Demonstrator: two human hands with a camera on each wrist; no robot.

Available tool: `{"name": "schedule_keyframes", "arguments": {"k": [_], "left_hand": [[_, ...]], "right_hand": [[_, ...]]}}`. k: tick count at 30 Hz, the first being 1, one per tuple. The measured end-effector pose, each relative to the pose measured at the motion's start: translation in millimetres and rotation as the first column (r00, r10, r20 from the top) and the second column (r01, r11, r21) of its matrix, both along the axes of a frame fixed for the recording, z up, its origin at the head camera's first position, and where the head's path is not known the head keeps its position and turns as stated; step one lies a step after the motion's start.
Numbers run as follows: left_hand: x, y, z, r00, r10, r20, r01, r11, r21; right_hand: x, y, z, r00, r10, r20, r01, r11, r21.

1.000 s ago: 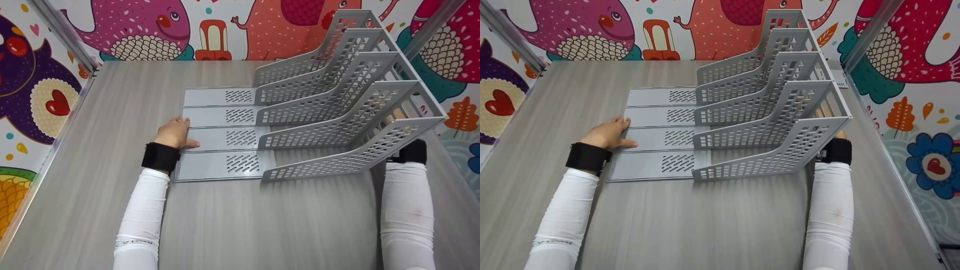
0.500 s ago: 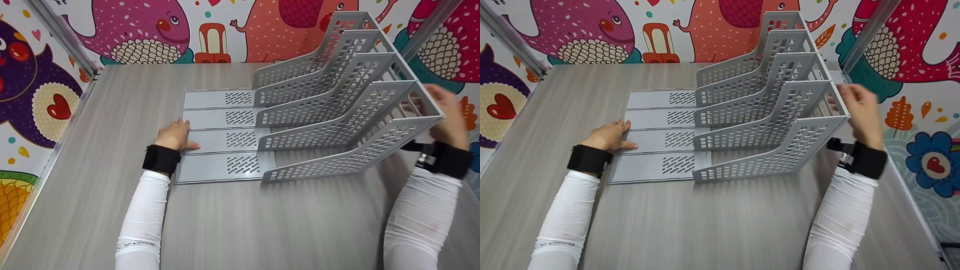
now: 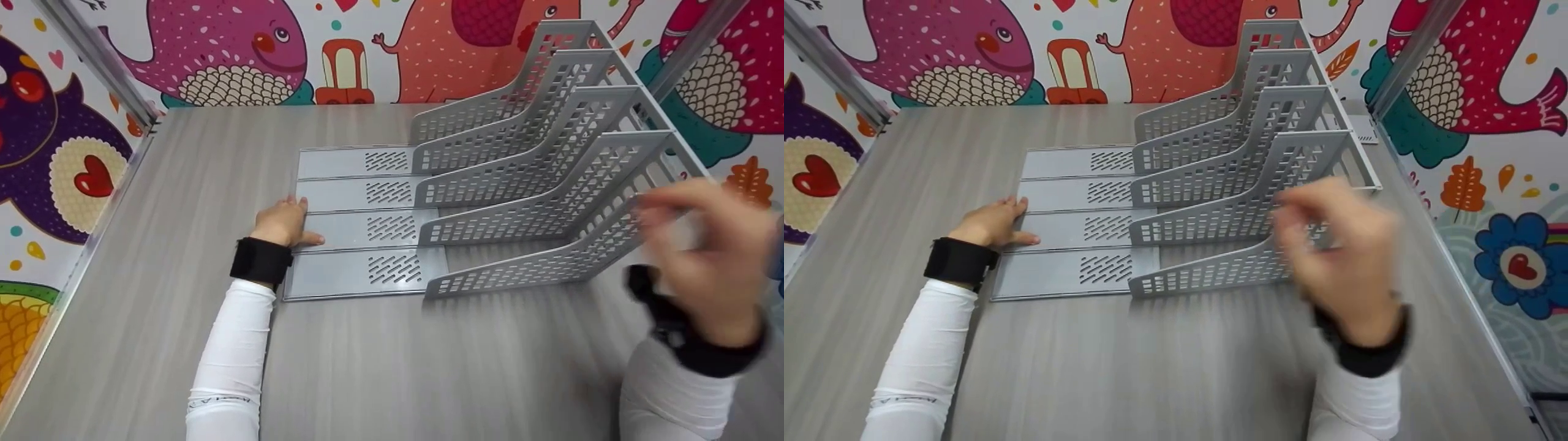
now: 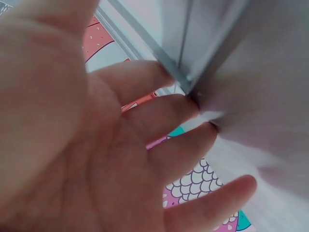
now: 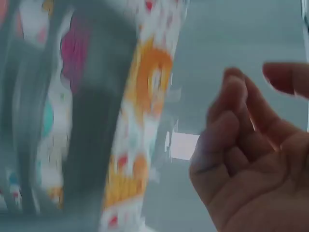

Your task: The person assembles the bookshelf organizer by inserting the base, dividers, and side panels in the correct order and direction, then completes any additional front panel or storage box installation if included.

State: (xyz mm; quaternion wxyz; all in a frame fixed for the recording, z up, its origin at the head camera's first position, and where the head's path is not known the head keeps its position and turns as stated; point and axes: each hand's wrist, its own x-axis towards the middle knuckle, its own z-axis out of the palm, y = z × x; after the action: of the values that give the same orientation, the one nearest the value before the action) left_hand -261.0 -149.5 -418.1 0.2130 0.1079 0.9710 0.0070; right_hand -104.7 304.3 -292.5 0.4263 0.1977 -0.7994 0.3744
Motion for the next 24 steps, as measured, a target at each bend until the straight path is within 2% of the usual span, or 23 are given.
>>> {"name": "schedule_keyframes", "arguments": {"k": [1,2,4,6,9,11,13,15,17,19,21,24], "left_hand": [[0.2,-0.6,0.1,1.000,-0.001,0.000,0.001,1.000,-0.005],[0.2,-1.0,0.1,1.000,0.000,0.000,0.000,1.000,-0.008],[0.4,-1.5,-0.1,1.000,-0.004,-0.003,0.004,1.000,-0.013],[0.5,-1.3,-0.1,1.000,-0.004,-0.006,0.004,1.000,-0.008],[0.4,-1.2,0.4,1.000,-0.008,-0.009,0.008,1.000,-0.006],[0.6,-0.8,-0.3,1.000,-0.008,-0.006,0.008,1.000,-0.008],[0.6,-1.3,-0.6,1.000,-0.005,-0.002,0.005,1.000,-0.011],[0.6,-1.4,-0.8,1.000,-0.004,-0.002,0.004,1.000,-0.009],[0.7,-1.5,-0.7,1.000,-0.003,-0.002,0.003,1.000,-0.008],[0.5,-1.4,-0.5,1.000,-0.004,0.000,0.004,1.000,-0.010],[0.0,-1.3,-0.5,1.000,-0.005,0.002,0.005,1.000,-0.012],[-1.2,-0.8,-0.1,1.000,-0.007,0.001,0.007,1.000,-0.013]], "right_hand": [[-2.4,-15.5,-3.6,0.997,0.071,0.006,-0.071,0.992,0.109],[-6.5,-29.5,-8.2,0.987,0.157,0.024,-0.159,0.966,0.205],[-15.8,-52.0,-19.6,0.970,0.220,0.102,-0.242,0.878,0.413],[-25.8,-68.3,-32.9,0.947,0.250,0.202,-0.320,0.783,0.534],[-38.3,-82.5,-52.0,0.905,0.204,0.374,-0.409,0.656,0.634],[-43.2,-87.0,-63.8,0.861,0.142,0.488,-0.471,0.584,0.661],[-46.1,-90.1,-72.8,0.810,0.076,0.582,-0.526,0.532,0.663],[-48.0,-92.7,-79.2,0.776,0.024,0.631,-0.553,0.508,0.660],[-49.2,-94.6,-83.3,0.769,-0.002,0.639,-0.552,0.503,0.665],[-49.8,-95.6,-84.7,0.774,-0.015,0.633,-0.542,0.503,0.673],[-50.0,-95.1,-84.6,0.787,-0.012,0.617,-0.528,0.504,0.684],[-50.1,-94.1,-82.0,0.790,-0.011,0.613,-0.526,0.503,0.686]]}}
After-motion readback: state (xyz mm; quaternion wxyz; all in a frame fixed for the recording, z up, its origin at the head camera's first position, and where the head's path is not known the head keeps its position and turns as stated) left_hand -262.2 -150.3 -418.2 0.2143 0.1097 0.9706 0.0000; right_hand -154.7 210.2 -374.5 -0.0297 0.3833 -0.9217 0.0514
